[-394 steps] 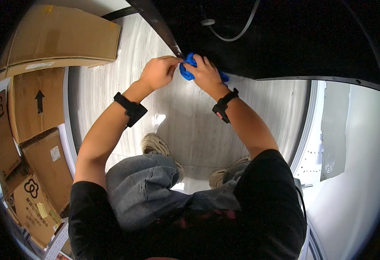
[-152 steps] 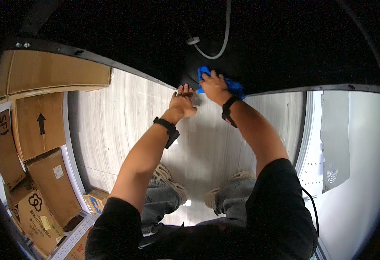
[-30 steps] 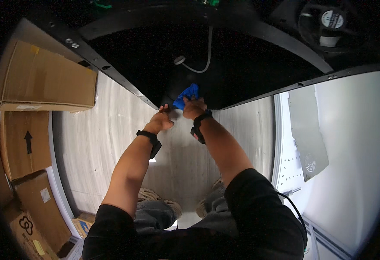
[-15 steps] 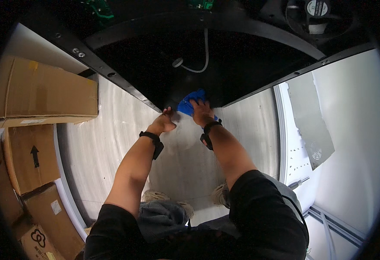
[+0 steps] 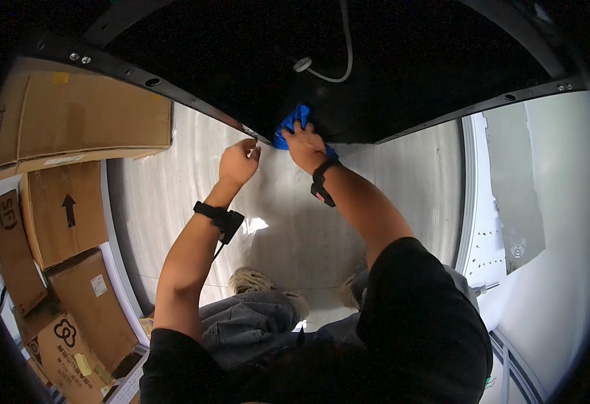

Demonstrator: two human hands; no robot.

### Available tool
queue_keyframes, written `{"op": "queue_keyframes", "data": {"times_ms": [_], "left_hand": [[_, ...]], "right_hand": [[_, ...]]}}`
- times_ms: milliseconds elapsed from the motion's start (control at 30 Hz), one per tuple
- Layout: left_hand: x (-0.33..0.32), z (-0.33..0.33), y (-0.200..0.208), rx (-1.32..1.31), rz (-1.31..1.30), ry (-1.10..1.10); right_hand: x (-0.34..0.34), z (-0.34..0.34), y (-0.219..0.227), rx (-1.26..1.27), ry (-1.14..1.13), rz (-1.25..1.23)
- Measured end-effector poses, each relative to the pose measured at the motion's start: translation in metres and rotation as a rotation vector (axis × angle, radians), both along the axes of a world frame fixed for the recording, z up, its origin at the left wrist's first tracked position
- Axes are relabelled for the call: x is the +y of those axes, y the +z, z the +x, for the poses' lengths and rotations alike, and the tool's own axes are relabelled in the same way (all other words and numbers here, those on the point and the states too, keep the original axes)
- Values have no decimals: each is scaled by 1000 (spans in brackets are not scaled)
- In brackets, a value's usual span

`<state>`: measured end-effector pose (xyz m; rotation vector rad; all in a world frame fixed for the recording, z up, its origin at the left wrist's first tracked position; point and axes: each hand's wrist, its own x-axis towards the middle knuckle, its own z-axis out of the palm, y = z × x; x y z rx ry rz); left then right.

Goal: The person wipes the interior of a black electronic device with a blue cloth, then picks up a metal backplate and uses a screwdriver to fasten it to the device. The person secures multiple screws along the edges of the backplate.

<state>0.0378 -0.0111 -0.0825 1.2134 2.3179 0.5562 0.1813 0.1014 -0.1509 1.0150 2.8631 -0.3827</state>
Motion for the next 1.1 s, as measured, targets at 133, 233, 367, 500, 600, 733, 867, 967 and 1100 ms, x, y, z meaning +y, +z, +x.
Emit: {"op": "queue_keyframes", "data": {"times_ms": [133, 233, 367, 500, 600, 733, 867, 967, 1100], "left_hand": [[11, 5, 42, 97, 3, 79], [22, 16, 63, 216, 21, 102], [34, 14, 72, 236, -207, 96], [33, 9, 62, 242, -173, 81], [32, 9, 59, 207, -179, 83], [31, 12, 59, 192, -176, 81], [34, 16, 60, 176, -158, 94], [32, 16, 59, 182, -167, 107], [30, 14, 61, 161, -232, 100]], "right_hand": [[0, -23, -5, 6, -32, -18], [0, -27, -6, -12, -57, 20], [2, -22, -12, 8, -26, 40], [6, -3, -5, -29, 54, 17], [11, 12, -2, -52, 84, -10], [9, 8, 1, -24, 17, -46], [12, -18, -15, 47, -41, -2], [11, -33, -25, 129, -90, 95], [19, -48, -37, 179, -164, 52]]}}
